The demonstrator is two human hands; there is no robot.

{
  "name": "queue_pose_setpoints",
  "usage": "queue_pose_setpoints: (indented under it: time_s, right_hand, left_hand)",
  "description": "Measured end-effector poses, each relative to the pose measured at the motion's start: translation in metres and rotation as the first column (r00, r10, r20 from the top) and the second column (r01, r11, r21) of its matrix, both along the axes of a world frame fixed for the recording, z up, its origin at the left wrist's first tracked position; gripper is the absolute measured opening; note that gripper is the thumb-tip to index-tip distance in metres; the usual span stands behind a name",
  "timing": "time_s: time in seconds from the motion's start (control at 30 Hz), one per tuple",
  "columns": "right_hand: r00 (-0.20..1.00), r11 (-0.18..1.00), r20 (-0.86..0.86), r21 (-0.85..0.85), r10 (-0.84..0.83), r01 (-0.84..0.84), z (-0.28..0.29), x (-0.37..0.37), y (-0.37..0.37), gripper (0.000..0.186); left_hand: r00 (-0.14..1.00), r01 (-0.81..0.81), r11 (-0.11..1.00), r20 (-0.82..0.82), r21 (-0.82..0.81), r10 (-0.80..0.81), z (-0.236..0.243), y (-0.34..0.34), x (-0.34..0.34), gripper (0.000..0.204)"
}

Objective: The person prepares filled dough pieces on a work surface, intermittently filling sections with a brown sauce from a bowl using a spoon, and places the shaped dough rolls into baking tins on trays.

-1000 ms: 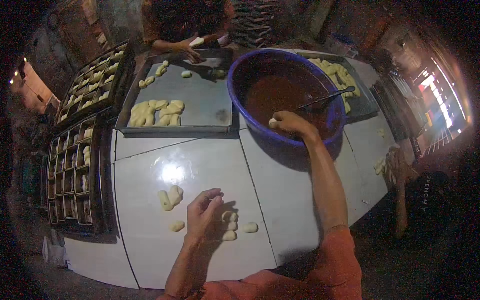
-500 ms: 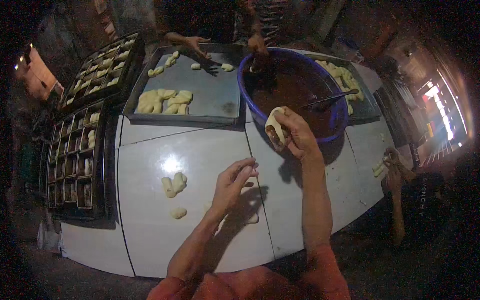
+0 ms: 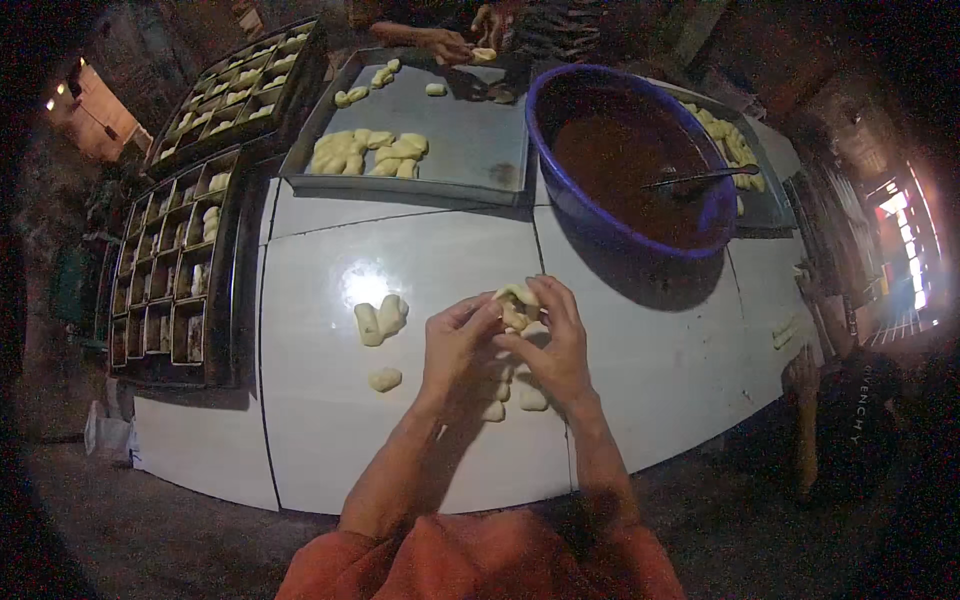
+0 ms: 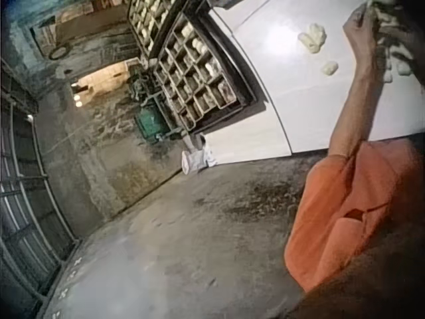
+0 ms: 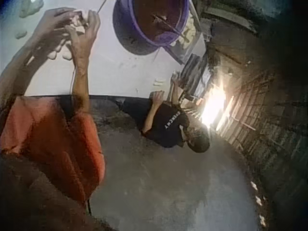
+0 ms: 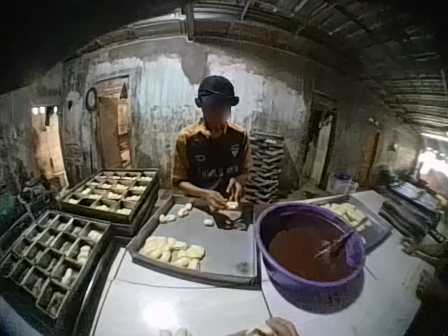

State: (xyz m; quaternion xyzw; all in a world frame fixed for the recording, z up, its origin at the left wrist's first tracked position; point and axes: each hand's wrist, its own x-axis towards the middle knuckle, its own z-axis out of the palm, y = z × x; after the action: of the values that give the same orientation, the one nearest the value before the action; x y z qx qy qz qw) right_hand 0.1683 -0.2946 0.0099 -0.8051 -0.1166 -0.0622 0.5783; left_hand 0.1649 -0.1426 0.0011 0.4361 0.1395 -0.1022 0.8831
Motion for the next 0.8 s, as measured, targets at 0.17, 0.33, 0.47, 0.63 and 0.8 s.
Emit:
queue_pose_setpoints:
  time_s: [0.17, 0.33, 0.47, 0.63, 0.8]
  right_hand:
    - [0.987, 0.983, 0.113, -0.129, -0.115, 0.129, -0.003, -0.013, 0.022, 0.036]
    - [0.984, 0.977, -0.089, 0.131, -0.158, 0.168, -0.002, -0.010, 0.034, 0.019]
    - [0.942, 0.899, -0.334, 0.405, -0.024, 0.166, 0.012, -0.017, 0.033, 0.017]
    - [0.924, 0.920, -0.379, 0.374, 0.038, 0.116, 0.011, -0.016, 0.025, 0.021]
    - [0.903, 0.915, -0.423, 0.388, 0.069, 0.112, 0.027, -0.025, 0.030, 0.032]
  left_hand:
    - [0.997, -0.061, 0.980, 0.056, 0.191, 0.051, 0.010, 0.002, -0.011, 0.034]
    - [0.997, 0.065, 0.988, 0.043, 0.139, -0.071, 0.026, 0.018, -0.003, 0.038]
    - [0.972, 0.236, 0.964, -0.038, 0.122, -0.233, 0.027, 0.032, 0.008, 0.037]
    - [0.961, 0.265, 0.938, 0.020, 0.222, -0.276, 0.025, 0.036, 0.005, 0.037]
    - [0.970, 0.240, 0.950, -0.008, 0.202, -0.243, 0.024, 0.038, 0.003, 0.037]
